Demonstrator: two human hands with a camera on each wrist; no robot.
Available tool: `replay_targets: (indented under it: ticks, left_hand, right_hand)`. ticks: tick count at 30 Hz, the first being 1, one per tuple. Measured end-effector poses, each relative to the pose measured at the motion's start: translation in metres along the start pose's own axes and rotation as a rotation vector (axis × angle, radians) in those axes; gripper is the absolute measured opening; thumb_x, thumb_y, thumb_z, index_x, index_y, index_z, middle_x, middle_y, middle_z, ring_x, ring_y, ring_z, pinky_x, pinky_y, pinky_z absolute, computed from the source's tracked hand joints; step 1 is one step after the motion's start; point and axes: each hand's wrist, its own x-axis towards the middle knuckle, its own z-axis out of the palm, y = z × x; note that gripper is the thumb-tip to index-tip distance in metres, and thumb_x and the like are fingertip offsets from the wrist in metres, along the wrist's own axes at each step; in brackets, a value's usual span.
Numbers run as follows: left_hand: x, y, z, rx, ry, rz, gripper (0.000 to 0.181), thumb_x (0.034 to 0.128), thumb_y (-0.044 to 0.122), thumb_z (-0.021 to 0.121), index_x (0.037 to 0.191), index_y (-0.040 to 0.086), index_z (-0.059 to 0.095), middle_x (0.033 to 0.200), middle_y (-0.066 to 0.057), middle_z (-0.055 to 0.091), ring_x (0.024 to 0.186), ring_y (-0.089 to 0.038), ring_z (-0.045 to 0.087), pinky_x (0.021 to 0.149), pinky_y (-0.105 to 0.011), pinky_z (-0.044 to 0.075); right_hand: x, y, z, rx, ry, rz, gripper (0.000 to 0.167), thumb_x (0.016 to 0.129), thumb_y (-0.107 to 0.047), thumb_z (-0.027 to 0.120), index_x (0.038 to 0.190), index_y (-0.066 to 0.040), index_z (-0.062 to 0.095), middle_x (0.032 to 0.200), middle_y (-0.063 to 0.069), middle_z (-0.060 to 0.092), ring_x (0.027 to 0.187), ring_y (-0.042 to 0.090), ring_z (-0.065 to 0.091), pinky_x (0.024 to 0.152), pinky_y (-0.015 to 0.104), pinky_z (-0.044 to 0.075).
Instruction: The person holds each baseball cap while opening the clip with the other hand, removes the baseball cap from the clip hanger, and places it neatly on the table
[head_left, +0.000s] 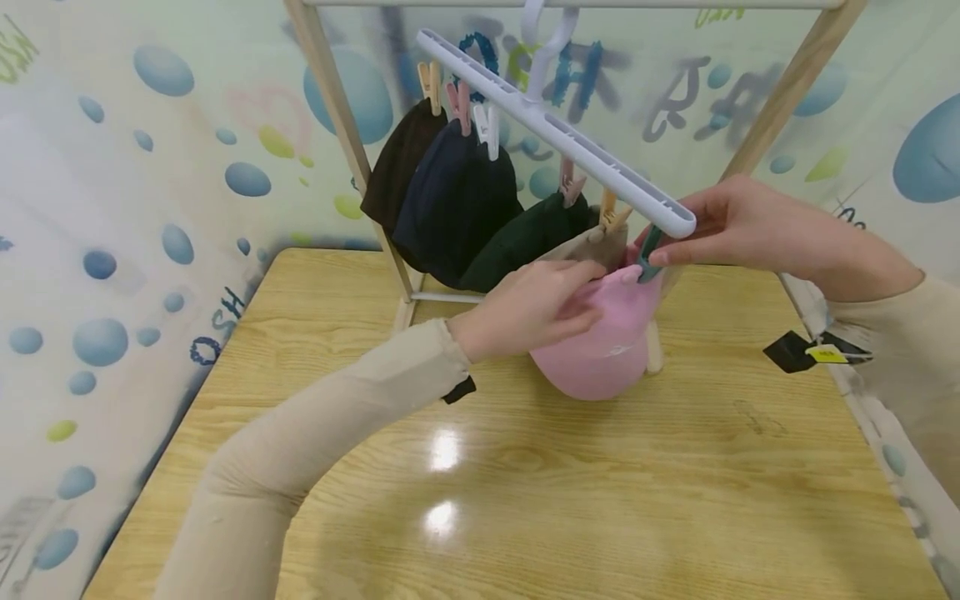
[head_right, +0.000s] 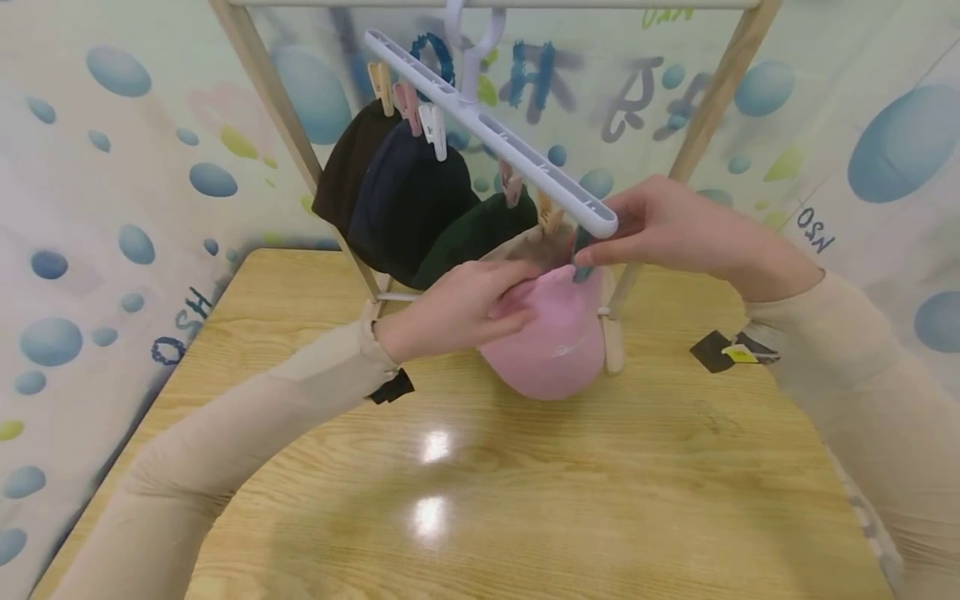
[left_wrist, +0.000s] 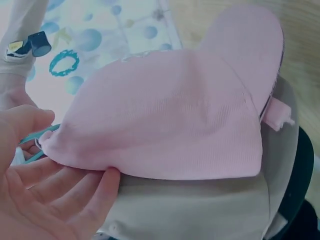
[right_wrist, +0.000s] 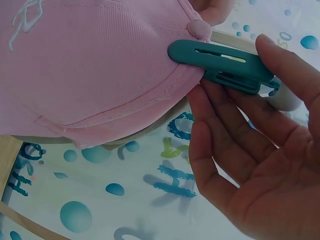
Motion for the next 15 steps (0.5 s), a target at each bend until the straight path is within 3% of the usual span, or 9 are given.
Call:
replay_targets:
  ticks: [6, 10, 13, 15]
  left_hand:
    - [0.0053, -0.0008, 0.0019, -0.052, -0.002, -0.041, 0.018, 0.0919, 0.024, 0.068, 0.097, 0.009, 0.06, 0.071, 0.001, 0.046, 0.068, -0.011, 0.046, 0.058, -0.023, 0.035]
    - [0.0078, 0.0005, 0.003, -0.06, -0.006, -0.047, 0.018, 0.0922, 0.019, 0.067, 0.085, 0.008, 0.055, 0.065, 0.001, 0.04, 0.062, -0.012, 0.042, 0.055, -0.022, 0.03]
    - [0.0097, 0.0015, 0.0044, -0.054, -0.002, -0.05, 0.019, 0.0914, 0.016, 0.067, 0.082, 0.008, 0.053, 0.064, 0.002, 0.038, 0.061, -0.012, 0.042, 0.054, -0.022, 0.03]
    - [0.0106, 0.0017, 0.0053, -0.054, 0.002, -0.052, 0.018, 0.091, 0.014, 0.066, 0.082, 0.008, 0.052, 0.064, 0.002, 0.037, 0.061, -0.012, 0.042, 0.054, -0.022, 0.03]
  right_hand:
    - [0.0008, -0.0022, -0.0006, -0.023, -0.014, -0.021, 0.023, 0.09, -0.02, 0.071, 0.11, -0.01, 0.072, 0.087, 0.004, 0.068, 0.075, 0.019, 0.047, 0.062, 0.03, 0.034]
    - [0.0033, -0.0031, -0.0025, -0.048, -0.024, -0.009, 0.02, 0.088, -0.023, 0.073, 0.102, -0.009, 0.072, 0.075, 0.003, 0.061, 0.065, 0.018, 0.039, 0.056, 0.031, 0.03]
    - [0.005, -0.0043, -0.0037, -0.06, -0.028, 0.01, 0.02, 0.085, -0.025, 0.076, 0.097, -0.009, 0.072, 0.068, 0.004, 0.052, 0.059, 0.017, 0.028, 0.052, 0.032, 0.025]
    - [0.0055, -0.0053, -0.0045, -0.056, -0.027, 0.017, 0.02, 0.084, -0.025, 0.077, 0.096, -0.009, 0.073, 0.067, 0.004, 0.053, 0.06, 0.017, 0.028, 0.052, 0.032, 0.025]
